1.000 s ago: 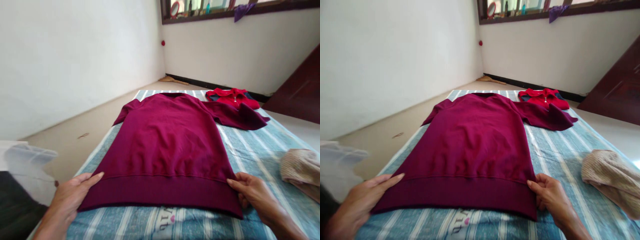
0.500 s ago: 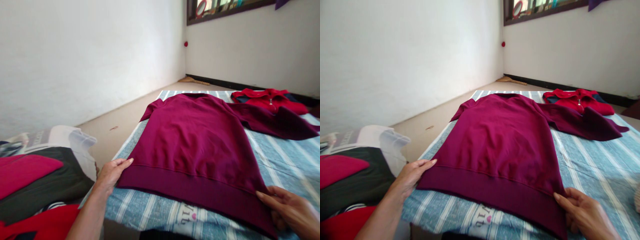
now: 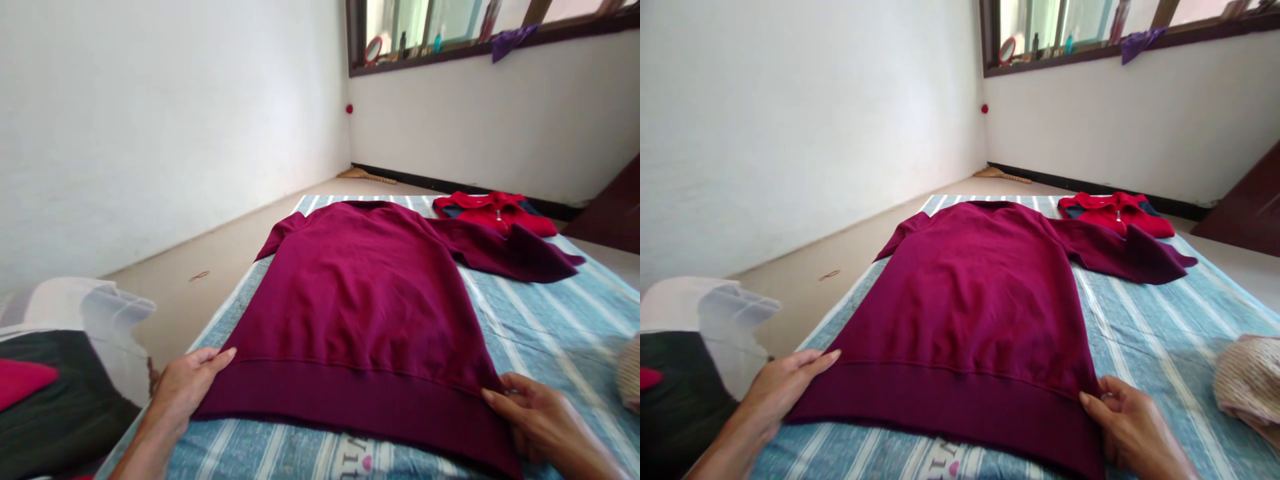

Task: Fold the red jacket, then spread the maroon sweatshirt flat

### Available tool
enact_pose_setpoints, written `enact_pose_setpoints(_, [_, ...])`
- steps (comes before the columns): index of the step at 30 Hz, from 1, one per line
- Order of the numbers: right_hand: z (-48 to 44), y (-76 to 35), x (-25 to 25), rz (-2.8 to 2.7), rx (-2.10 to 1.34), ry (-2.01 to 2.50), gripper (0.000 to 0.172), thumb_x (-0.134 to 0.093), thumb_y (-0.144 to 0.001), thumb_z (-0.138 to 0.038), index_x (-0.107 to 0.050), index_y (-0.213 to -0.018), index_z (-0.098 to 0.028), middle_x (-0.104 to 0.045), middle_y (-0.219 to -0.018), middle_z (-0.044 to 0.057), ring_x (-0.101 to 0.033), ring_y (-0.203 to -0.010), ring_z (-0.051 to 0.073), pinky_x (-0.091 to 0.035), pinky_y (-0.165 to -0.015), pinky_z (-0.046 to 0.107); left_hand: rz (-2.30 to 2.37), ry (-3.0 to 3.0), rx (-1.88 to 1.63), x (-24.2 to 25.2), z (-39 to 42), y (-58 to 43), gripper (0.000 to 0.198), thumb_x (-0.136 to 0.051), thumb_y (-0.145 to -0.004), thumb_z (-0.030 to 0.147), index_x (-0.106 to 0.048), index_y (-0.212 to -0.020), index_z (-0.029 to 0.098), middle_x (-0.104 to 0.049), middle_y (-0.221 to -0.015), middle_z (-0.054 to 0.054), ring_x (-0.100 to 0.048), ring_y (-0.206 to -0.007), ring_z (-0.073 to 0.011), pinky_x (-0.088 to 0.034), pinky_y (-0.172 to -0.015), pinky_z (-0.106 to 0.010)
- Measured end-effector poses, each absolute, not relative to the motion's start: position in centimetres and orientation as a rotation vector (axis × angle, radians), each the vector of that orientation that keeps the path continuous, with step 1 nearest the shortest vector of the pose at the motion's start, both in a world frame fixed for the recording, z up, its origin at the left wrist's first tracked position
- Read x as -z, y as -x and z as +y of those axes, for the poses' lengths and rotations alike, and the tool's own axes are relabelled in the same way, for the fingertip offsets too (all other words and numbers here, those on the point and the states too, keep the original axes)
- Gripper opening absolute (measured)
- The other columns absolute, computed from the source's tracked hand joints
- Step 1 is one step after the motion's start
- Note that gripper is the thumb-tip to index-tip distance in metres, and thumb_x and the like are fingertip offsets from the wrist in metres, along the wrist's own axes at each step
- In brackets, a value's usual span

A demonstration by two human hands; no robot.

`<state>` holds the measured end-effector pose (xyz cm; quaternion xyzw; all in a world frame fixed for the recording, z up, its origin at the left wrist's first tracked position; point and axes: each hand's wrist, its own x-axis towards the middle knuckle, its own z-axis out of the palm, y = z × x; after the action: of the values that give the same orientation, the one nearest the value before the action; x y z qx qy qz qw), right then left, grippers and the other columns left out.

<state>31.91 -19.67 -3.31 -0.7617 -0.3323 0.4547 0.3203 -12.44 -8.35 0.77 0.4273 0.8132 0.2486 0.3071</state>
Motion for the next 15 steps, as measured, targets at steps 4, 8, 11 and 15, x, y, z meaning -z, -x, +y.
enact_pose_setpoints(4, [-19.5, -32.0, 3.7, -0.922, -1.164, 2.008, 0.038, -0.055, -0.067, -0.057, -0.050, -0.068, -0.019, -0.041, -0.034, -0.007, -0.039, -0.028, 0.009, -0.025, -0.032, 0.017, 2.153, -1.108, -0.640, -0.9, -8.3, 12.4, 0.039, -0.063, -0.053, 0.057, -0.066, -0.068, 0.021, -0.068, -0.054, 0.005, -0.065, -0.065, -0.0267, -0.043, -0.061, -0.029])
enact_pose_setpoints(8, [-19.5, -32.0, 4.2, -0.950, -1.145, 2.028, 0.036, -0.054, -0.067, -0.056, -0.049, -0.068, -0.020, -0.041, -0.033, -0.007, -0.040, -0.027, 0.010, -0.026, -0.031, 0.018, 2.139, -1.121, -0.657, -0.8, -8.2, 12.4, 0.052, -0.060, -0.050, 0.061, -0.067, -0.077, 0.018, -0.072, -0.065, -0.001, -0.067, -0.071, -0.0282, -0.045, -0.065, -0.031])
enact_pose_setpoints(11, [-19.5, -32.0, 4.8, -0.947, -1.134, 2.020, 0.037, -0.054, -0.066, -0.056, -0.048, -0.068, -0.020, -0.039, -0.033, -0.007, -0.038, -0.027, 0.010, -0.025, -0.030, 0.018, 2.167, -1.121, -0.652, -0.9, -8.3, 12.6, 0.055, -0.059, -0.050, 0.062, -0.067, -0.079, 0.017, -0.073, -0.068, -0.003, -0.067, -0.074, -0.0289, -0.045, -0.067, -0.032])
enact_pose_setpoints(15, [-19.6, -32.2, 5.2, -0.910, -1.134, 1.979, 0.038, -0.057, -0.064, -0.057, -0.044, -0.066, -0.021, -0.037, -0.032, -0.009, -0.035, -0.026, 0.007, -0.022, -0.031, 0.017, 2.204, -1.158, -0.700, -0.8, -8.5, 12.9, 0.052, -0.057, -0.054, 0.061, -0.067, -0.080, 0.017, -0.072, -0.066, -0.002, -0.067, -0.070, -0.0280, -0.046, -0.063, -0.031])
